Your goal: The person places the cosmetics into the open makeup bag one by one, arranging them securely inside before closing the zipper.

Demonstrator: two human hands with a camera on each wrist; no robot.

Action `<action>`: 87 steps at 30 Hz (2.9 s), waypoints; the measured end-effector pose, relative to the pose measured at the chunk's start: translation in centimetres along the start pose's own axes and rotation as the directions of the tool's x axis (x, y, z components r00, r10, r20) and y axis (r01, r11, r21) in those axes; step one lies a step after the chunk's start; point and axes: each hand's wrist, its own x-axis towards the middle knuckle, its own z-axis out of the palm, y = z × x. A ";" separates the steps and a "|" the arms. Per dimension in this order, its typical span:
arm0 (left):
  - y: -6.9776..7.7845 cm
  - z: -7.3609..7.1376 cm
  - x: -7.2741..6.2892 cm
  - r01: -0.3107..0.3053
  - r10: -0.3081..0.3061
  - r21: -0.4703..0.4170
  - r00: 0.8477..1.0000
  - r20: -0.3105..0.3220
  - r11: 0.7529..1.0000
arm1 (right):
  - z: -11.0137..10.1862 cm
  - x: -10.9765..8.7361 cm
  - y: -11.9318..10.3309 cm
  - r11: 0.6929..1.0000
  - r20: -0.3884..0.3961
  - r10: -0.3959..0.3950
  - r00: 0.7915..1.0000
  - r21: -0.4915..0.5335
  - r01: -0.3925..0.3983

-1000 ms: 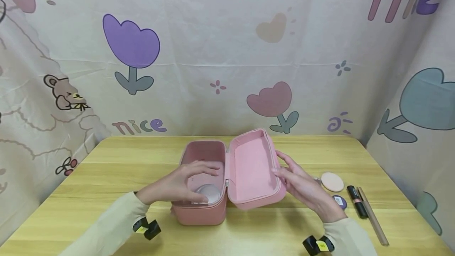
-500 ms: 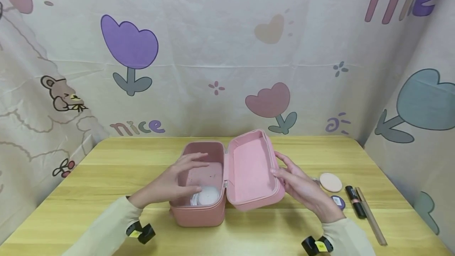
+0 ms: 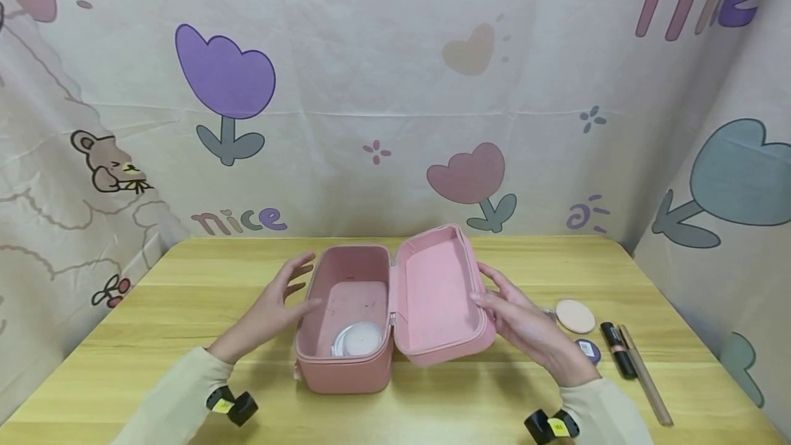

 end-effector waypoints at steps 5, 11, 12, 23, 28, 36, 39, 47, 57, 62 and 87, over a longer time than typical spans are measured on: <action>-1.4 0.3 -0.2 0.157 -0.157 -0.241 0.987 0.022 0.958 | 0.0 0.0 0.0 1.000 0.005 0.002 1.000 0.010 -0.002; -2.7 1.3 -0.1 0.257 -0.227 -0.507 0.966 0.121 0.823 | -0.1 0.1 0.0 1.000 -0.003 0.008 1.000 0.013 -0.008; -2.9 1.4 -0.1 0.255 -0.223 -0.535 0.967 0.125 0.805 | -0.1 0.1 0.0 1.000 -0.006 0.008 1.000 0.010 -0.008; -4.8 2.5 -0.8 0.216 -0.181 -0.557 0.976 0.119 0.802 | -0.2 -0.1 -0.2 1.000 -0.035 0.005 0.999 -0.027 -0.006; -4.8 2.5 -1.0 0.199 -0.164 -0.581 0.980 0.113 0.789 | -0.3 0.0 -0.1 1.000 -0.028 0.014 0.999 -0.021 -0.015; -4.7 2.2 -1.0 0.218 -0.178 -0.582 0.976 0.127 0.783 | -0.7 0.1 0.1 0.999 -0.028 0.010 1.000 -0.042 -0.011; -4.7 2.2 -1.1 0.222 -0.178 -0.588 0.975 0.133 0.778 | -0.8 0.1 0.1 0.999 -0.019 0.007 1.000 -0.039 -0.008; -4.4 2.3 -1.2 0.214 -0.165 -0.588 0.977 0.137 0.780 | -0.2 -0.2 -0.6 0.997 -0.025 0.012 1.000 -0.082 -0.014; -4.3 2.4 -1.2 0.234 -0.184 -0.582 0.972 0.146 0.778 | 0.1 -0.4 -1.5 0.933 -0.159 -0.031 0.987 -0.359 -0.029; -4.4 2.5 -1.2 0.235 -0.194 -0.587 0.972 0.133 0.774 | -0.6 -0.3 -1.4 0.778 -0.278 -0.129 0.952 -0.623 -0.077; -4.7 2.7 -1.4 0.188 -0.196 -0.565 0.979 0.047 0.803 | -9.1 -3.0 1.4 0.745 -0.311 -0.086 0.947 -0.651 -0.146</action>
